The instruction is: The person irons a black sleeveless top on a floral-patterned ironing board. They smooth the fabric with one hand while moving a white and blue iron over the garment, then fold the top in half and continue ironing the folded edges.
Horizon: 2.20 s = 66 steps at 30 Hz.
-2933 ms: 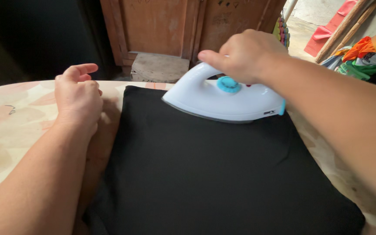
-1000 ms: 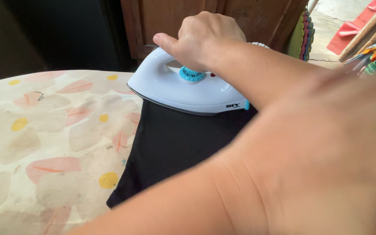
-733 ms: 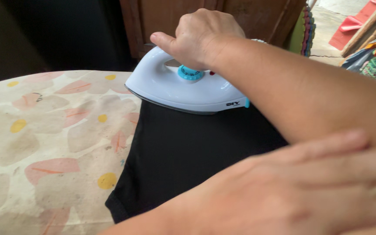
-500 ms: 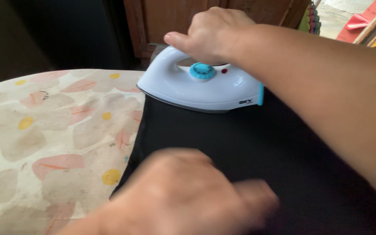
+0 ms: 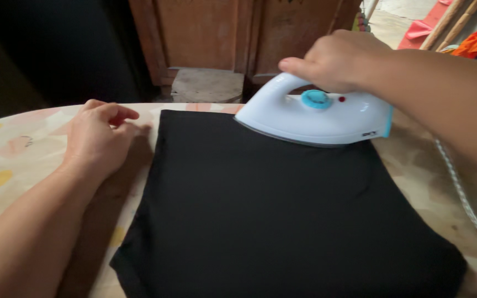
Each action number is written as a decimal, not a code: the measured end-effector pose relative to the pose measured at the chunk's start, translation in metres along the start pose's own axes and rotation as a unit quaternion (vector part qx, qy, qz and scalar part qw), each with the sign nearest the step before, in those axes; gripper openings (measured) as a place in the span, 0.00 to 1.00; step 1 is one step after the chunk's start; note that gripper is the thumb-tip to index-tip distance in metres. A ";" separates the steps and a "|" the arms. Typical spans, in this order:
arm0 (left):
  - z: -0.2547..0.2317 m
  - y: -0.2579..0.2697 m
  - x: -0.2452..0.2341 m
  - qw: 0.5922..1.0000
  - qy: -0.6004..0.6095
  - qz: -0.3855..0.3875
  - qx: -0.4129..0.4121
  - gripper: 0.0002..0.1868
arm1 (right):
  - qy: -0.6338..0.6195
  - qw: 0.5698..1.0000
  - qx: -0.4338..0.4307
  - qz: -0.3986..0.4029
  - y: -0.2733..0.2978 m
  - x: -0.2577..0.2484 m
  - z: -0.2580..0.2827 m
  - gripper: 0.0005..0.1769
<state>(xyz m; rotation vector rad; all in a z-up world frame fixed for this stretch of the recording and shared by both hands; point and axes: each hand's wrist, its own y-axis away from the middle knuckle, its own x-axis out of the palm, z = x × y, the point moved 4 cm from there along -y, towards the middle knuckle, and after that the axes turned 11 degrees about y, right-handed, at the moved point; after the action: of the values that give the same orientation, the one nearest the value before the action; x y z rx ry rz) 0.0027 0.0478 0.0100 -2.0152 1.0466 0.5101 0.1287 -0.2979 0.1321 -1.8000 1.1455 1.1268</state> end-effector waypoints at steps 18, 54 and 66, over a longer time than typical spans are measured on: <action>-0.028 0.011 0.033 0.970 -0.115 0.157 0.144 0.24 | -0.003 0.998 0.063 0.030 0.015 0.052 -0.106 0.38; 0.015 0.006 -0.004 0.981 0.146 -0.107 -0.072 0.14 | -0.045 0.996 -0.045 -0.067 0.012 -0.027 0.061 0.39; 0.035 0.004 -0.006 0.952 0.218 -0.212 -0.044 0.10 | -0.062 0.992 -0.064 -0.084 0.007 -0.053 0.132 0.42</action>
<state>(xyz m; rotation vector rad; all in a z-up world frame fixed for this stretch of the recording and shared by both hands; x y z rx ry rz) -0.0036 0.0779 -0.0090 -2.4103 0.8035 -0.1271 0.0713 -0.1672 0.1320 -1.8575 0.8497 1.2146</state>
